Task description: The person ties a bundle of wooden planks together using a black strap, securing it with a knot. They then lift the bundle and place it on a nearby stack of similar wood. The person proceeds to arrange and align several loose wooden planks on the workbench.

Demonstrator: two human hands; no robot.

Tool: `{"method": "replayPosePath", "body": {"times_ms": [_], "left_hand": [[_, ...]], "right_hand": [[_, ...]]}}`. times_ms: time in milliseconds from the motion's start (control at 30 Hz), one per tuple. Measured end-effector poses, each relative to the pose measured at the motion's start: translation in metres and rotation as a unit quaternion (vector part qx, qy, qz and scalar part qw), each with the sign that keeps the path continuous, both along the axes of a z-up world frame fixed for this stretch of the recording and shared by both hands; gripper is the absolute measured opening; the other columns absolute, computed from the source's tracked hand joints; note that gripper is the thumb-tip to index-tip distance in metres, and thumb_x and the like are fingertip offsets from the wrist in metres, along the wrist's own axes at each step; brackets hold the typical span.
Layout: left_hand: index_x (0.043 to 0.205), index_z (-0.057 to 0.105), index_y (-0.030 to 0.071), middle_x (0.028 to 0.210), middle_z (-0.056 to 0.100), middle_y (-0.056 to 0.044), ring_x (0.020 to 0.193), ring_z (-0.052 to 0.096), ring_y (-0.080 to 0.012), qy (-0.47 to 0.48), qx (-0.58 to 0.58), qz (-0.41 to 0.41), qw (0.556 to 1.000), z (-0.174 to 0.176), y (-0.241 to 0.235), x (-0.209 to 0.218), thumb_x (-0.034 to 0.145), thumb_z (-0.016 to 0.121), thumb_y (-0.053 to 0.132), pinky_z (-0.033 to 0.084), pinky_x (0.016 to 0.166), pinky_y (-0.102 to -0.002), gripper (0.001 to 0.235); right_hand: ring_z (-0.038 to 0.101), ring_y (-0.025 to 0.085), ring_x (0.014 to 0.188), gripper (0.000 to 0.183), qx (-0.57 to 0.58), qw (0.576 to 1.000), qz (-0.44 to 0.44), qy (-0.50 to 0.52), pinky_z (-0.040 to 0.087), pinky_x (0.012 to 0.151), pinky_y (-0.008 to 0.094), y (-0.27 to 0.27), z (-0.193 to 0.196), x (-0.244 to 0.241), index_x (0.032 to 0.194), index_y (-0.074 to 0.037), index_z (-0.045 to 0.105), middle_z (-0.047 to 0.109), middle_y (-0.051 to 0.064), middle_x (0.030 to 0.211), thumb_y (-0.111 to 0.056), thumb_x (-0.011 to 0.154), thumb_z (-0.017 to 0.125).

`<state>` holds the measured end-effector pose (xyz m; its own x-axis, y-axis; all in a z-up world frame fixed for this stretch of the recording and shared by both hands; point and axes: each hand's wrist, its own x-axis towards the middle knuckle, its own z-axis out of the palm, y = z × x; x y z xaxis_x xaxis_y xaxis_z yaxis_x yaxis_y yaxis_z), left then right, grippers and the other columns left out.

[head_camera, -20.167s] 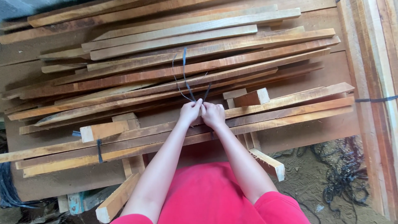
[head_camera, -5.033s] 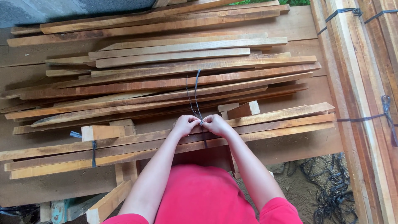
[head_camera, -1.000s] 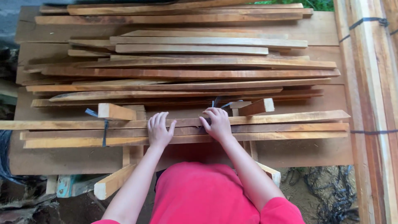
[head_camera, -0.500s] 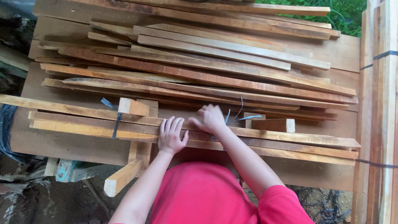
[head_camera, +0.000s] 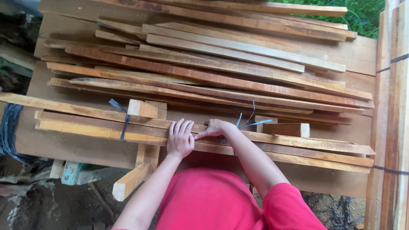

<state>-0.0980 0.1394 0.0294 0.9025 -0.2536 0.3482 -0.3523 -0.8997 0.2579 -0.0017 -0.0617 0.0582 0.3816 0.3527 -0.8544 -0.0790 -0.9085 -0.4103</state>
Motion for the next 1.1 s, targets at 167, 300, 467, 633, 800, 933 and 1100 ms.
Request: {"method": "replayPosePath", "body": {"times_ms": [167,300,467,633,800,933,1100], "left_hand": [[0.13,0.066,0.021,0.127,0.063,0.0,0.129,0.056,-0.0222,-0.014,-0.022,0.014,1.0,0.002,0.001,-0.011,0.078,0.057,0.023,0.032,0.118,-0.049,0.052],[0.128,0.066,0.023,0.127,0.063,0.003,0.129,0.055,-0.0198,-0.03,-0.02,0.022,0.999,0.017,0.004,-0.034,0.078,0.059,0.022,0.031,0.118,-0.049,0.051],[0.133,0.063,0.025,0.132,0.061,0.004,0.133,0.051,-0.0186,0.015,-0.004,0.028,0.999,0.037,0.007,-0.067,0.079,0.06,0.026,0.023,0.118,-0.052,0.054],[0.133,0.061,0.027,0.134,0.059,0.006,0.134,0.048,-0.0176,0.067,0.019,0.013,0.998,0.054,0.017,-0.087,0.081,0.065,0.036,0.02,0.117,-0.055,0.053],[0.135,0.058,0.023,0.14,0.055,0.003,0.137,0.043,-0.0198,0.184,0.091,-0.049,0.978,0.072,0.032,-0.077,0.076,0.08,0.048,0.021,0.119,-0.053,0.068],[0.148,0.048,0.018,0.156,0.043,-0.003,0.149,0.031,-0.0293,0.249,0.13,-0.086,0.956,0.058,0.046,-0.068,0.065,0.089,0.045,0.024,0.122,-0.056,0.096],[0.144,0.05,0.026,0.134,0.059,0.005,0.127,0.053,-0.0149,0.156,0.148,-0.133,0.968,0.03,0.055,-0.067,0.05,0.086,0.06,0.037,0.109,-0.042,0.106]], "right_hand": [[0.064,0.033,0.126,0.105,0.006,0.998,-0.003,-0.057,0.053,0.105,0.046,0.005,0.017,-0.017,0.131,-0.014,0.066,0.07,0.017,0.128,-0.088,0.057,0.074],[0.065,0.033,0.124,0.092,-0.019,0.986,0.03,-0.165,0.054,0.101,0.05,0.008,0.056,-0.045,0.133,-0.014,0.059,0.068,0.015,0.127,-0.08,0.069,0.067],[0.067,0.03,0.116,0.088,-0.043,0.951,0.048,-0.302,0.054,0.093,0.047,0.014,0.062,-0.084,0.128,-0.015,0.059,0.069,0.01,0.118,-0.082,0.071,0.065],[0.064,0.028,0.115,0.093,-0.077,0.925,0.055,-0.367,0.051,0.092,0.045,0.017,0.046,-0.117,0.13,-0.018,0.054,0.065,0.005,0.116,-0.084,0.066,0.067],[0.058,0.026,0.115,0.092,-0.079,0.894,0.047,-0.438,0.043,0.1,0.043,0.021,0.055,-0.151,0.133,-0.017,0.051,0.06,0.004,0.114,-0.069,0.062,0.077],[0.053,0.025,0.12,0.093,-0.061,0.879,0.021,-0.473,0.039,0.102,0.041,0.02,0.046,-0.181,0.135,-0.018,0.052,0.057,0.003,0.119,-0.06,0.057,0.08],[0.054,0.021,0.125,0.094,-0.049,0.878,-0.017,-0.476,0.038,0.106,0.04,0.013,0.057,-0.191,0.14,-0.022,0.053,0.061,0.001,0.125,-0.062,0.059,0.079]]}}
